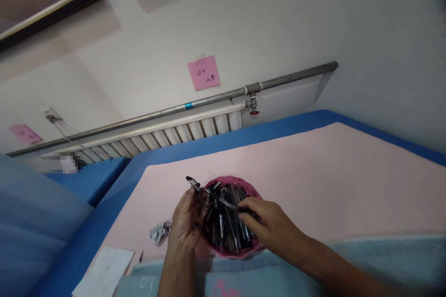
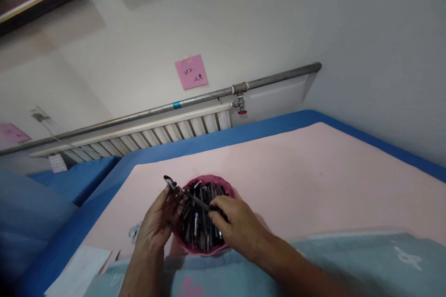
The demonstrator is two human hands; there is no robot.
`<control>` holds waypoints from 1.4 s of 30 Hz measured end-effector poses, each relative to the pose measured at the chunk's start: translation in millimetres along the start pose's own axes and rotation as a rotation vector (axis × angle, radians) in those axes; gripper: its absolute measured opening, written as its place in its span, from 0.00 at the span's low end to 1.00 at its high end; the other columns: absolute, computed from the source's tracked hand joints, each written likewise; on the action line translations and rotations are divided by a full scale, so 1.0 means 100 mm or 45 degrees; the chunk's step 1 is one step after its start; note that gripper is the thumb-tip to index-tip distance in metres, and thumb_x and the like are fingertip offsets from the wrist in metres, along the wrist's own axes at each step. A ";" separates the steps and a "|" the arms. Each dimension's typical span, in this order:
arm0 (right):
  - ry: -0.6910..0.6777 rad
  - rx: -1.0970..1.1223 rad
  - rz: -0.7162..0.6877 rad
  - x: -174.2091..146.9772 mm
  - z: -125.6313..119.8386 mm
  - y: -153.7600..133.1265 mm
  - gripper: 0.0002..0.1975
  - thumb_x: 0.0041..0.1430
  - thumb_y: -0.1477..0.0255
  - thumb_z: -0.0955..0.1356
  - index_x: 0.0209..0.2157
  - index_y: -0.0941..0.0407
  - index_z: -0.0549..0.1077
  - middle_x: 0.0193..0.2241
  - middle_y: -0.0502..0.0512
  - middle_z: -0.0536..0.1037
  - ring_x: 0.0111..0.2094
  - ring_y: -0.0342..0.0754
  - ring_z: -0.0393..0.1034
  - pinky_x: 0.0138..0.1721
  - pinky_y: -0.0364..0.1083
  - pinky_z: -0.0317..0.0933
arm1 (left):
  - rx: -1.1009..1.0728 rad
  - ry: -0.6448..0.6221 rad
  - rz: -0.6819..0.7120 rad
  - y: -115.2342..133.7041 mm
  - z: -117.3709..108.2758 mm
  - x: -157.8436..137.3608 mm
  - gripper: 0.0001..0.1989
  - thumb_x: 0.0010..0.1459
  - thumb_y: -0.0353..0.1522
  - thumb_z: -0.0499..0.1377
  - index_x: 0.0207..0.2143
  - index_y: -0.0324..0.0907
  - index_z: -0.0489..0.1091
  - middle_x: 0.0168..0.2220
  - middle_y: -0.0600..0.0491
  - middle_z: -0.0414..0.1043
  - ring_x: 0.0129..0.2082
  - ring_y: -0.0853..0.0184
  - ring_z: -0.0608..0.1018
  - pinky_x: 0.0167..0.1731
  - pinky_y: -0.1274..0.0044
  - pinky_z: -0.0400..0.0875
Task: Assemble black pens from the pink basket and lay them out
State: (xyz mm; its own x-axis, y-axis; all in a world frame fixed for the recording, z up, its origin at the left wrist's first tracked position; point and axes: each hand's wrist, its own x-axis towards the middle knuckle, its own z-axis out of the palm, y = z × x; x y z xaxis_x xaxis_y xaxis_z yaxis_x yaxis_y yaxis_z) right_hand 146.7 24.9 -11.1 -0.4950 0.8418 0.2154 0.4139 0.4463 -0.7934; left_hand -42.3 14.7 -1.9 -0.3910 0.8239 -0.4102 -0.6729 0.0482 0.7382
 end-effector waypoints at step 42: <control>0.019 0.157 0.170 -0.02 0.09 -0.09 0.05 0.53 0.74 0.62 0.28 0.55 0.69 0.21 0.47 0.69 0.23 0.42 0.62 0.24 0.41 0.54 | 0.052 -0.103 0.138 -0.35 0.18 -0.14 0.13 0.40 0.33 0.66 0.30 0.39 0.70 0.25 0.54 0.75 0.23 0.72 0.76 0.25 0.80 0.68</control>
State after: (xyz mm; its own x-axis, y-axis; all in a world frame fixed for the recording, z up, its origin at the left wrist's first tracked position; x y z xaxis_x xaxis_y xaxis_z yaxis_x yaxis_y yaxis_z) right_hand 137.7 16.2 -9.4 -0.4298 0.8960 0.1112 0.3777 0.2903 -0.8792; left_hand -2.6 11.6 -12.4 -0.4072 0.8683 -0.2834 -0.6023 -0.0220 0.7979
